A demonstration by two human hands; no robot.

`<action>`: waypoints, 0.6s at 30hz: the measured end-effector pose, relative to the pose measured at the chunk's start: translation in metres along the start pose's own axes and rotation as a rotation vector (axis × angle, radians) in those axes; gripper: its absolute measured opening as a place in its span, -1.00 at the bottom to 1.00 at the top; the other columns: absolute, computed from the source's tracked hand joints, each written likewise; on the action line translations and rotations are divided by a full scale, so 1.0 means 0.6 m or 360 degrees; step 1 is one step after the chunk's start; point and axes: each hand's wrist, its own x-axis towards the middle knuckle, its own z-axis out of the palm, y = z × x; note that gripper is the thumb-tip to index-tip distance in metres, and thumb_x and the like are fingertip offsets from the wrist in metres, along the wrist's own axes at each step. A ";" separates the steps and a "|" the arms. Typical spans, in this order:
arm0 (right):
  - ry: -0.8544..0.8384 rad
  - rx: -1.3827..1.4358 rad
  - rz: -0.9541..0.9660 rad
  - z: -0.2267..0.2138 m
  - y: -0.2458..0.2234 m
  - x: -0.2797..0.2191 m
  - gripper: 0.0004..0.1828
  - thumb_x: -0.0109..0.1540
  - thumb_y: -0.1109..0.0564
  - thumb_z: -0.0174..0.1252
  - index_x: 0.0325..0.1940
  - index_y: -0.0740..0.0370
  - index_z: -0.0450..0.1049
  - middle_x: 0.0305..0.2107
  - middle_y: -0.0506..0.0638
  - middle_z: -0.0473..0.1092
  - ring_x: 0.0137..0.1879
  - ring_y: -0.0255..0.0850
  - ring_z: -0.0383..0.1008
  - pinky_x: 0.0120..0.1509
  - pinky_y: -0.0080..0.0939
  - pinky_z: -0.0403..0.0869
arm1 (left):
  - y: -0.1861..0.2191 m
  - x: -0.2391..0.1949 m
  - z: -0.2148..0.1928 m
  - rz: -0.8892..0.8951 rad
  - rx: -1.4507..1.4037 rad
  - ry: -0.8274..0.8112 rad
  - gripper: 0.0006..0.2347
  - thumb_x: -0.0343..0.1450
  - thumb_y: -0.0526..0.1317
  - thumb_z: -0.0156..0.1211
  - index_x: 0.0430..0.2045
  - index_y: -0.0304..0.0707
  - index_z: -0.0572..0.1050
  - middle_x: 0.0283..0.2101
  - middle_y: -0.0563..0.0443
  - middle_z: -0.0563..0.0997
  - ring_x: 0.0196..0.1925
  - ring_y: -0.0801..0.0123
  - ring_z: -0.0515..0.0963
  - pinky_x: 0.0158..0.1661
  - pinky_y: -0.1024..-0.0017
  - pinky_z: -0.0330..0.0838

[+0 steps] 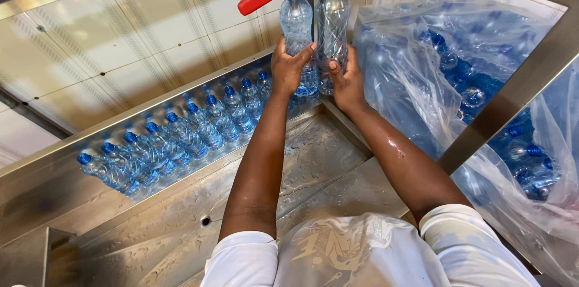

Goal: The person fills clear plastic water bottles with water from a wall-mounted tap. They place the filled bottles in a row on the stainless steel counter and continue the process with more bottles from a plastic bag.

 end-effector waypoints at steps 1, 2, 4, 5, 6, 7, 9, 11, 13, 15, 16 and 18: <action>-0.0003 0.0000 0.0004 -0.004 0.003 -0.004 -0.29 0.48 -0.46 0.10 0.59 -0.12 0.29 0.21 0.24 0.51 0.37 0.22 0.53 0.50 0.29 0.39 | 0.000 -0.001 -0.002 -0.0005 0.0001 0.0001 -0.22 0.31 0.33 0.56 0.28 -0.25 0.52 0.29 -0.56 0.58 0.45 -0.34 0.52 0.48 -0.07 0.31; -0.0041 -0.0003 -0.0031 -0.010 0.005 -0.006 -0.30 0.47 -0.46 0.13 0.54 -0.07 0.33 0.10 0.28 0.54 0.27 0.21 0.57 0.41 0.29 0.44 | 0.000 -0.001 -0.003 0.0086 -0.0018 0.0001 -0.29 0.34 0.26 0.57 0.22 -0.28 0.54 0.23 -0.60 0.59 0.39 -0.43 0.53 0.43 -0.15 0.33; -0.0084 -0.0008 -0.0068 -0.018 0.013 -0.014 -0.31 0.46 -0.45 0.17 0.49 -0.02 0.37 0.00 0.31 0.58 0.17 0.20 0.61 0.31 0.29 0.48 | -0.002 -0.003 -0.005 0.0176 -0.0040 0.0006 -0.36 0.36 0.20 0.57 0.15 -0.30 0.56 0.16 -0.64 0.60 0.34 -0.52 0.54 0.38 -0.23 0.36; -0.0083 -0.0050 -0.0057 -0.022 0.019 -0.020 -0.29 0.46 -0.45 0.17 0.51 0.00 0.34 0.01 0.36 0.57 0.17 0.31 0.60 0.29 0.36 0.48 | -0.003 -0.004 -0.007 0.0162 -0.0024 0.0009 -0.31 0.36 0.23 0.56 0.21 -0.32 0.53 0.20 -0.65 0.59 0.37 -0.50 0.52 0.41 -0.21 0.34; -0.0085 -0.0094 -0.0042 -0.026 0.025 -0.027 -0.26 0.47 -0.45 0.17 0.53 0.02 0.31 0.02 0.41 0.56 0.18 0.43 0.59 0.27 0.43 0.48 | -0.006 -0.007 -0.007 0.0143 -0.0008 0.0011 -0.26 0.36 0.26 0.55 0.27 -0.34 0.50 0.24 -0.65 0.57 0.41 -0.48 0.50 0.44 -0.20 0.31; -0.0093 -0.0098 -0.0040 -0.034 0.029 -0.023 -0.26 0.47 -0.45 0.17 0.53 0.02 0.31 0.02 0.41 0.56 0.18 0.43 0.59 0.27 0.43 0.48 | -0.006 -0.006 -0.005 0.0137 -0.0012 0.0016 -0.26 0.36 0.26 0.55 0.27 -0.34 0.50 0.24 -0.65 0.57 0.41 -0.48 0.50 0.44 -0.20 0.31; -0.0121 -0.0216 -0.0048 -0.048 0.037 -0.020 -0.21 0.46 -0.42 0.22 0.55 0.12 0.26 0.04 0.52 0.51 0.19 0.57 0.54 0.25 0.53 0.45 | -0.010 -0.006 -0.003 0.0152 -0.0054 0.0024 -0.22 0.36 0.26 0.58 0.33 -0.32 0.48 0.30 -0.59 0.56 0.44 -0.44 0.49 0.47 -0.17 0.29; -0.0127 -0.0286 -0.0037 -0.057 0.051 -0.019 -0.17 0.43 -0.46 0.25 0.56 0.08 0.26 0.05 0.52 0.52 0.20 0.57 0.53 0.25 0.53 0.45 | -0.012 -0.008 -0.001 0.0121 -0.0065 0.0011 -0.21 0.35 0.30 0.58 0.35 -0.25 0.48 0.31 -0.55 0.56 0.45 -0.41 0.49 0.48 -0.16 0.29; -0.0139 -0.0350 -0.0040 -0.064 0.056 -0.016 -0.13 0.39 -0.49 0.28 0.56 0.04 0.26 0.07 0.51 0.52 0.20 0.57 0.53 0.24 0.53 0.45 | -0.007 -0.004 0.003 0.0097 -0.0076 0.0009 -0.20 0.34 0.33 0.57 0.36 -0.19 0.48 0.33 -0.50 0.57 0.46 -0.37 0.49 0.49 -0.16 0.29; -0.0216 -0.0488 -0.0012 -0.071 0.053 -0.013 0.12 0.31 -0.71 -0.03 0.57 0.22 0.13 0.03 0.18 0.51 -0.24 -0.09 0.41 -0.05 0.08 0.40 | 0.004 0.007 0.007 -0.0140 -0.0016 -0.0066 -0.17 0.22 0.36 0.36 0.40 0.01 0.46 0.46 -0.20 0.50 0.53 -0.04 0.41 0.39 -0.01 0.38; -0.0229 -0.0485 -0.0008 -0.070 0.044 -0.010 0.12 0.31 -0.71 -0.03 0.57 0.22 0.13 0.03 0.18 0.51 -0.24 -0.09 0.41 -0.05 0.08 0.40 | 0.001 0.009 0.007 -0.0150 -0.0014 -0.0057 -0.17 0.22 0.36 0.36 0.40 0.01 0.46 0.46 -0.20 0.50 0.53 -0.04 0.41 0.39 -0.01 0.38; -0.0184 -0.0466 -0.0083 -0.066 0.025 0.001 0.08 0.36 -0.60 0.11 0.67 0.19 0.10 0.51 0.29 0.24 0.58 0.24 0.31 0.55 0.22 0.35 | -0.002 0.017 0.006 0.0026 -0.0141 -0.0058 -0.32 0.21 0.32 0.41 0.14 -0.05 0.61 0.14 -0.06 0.71 0.20 0.13 0.70 0.14 0.15 0.62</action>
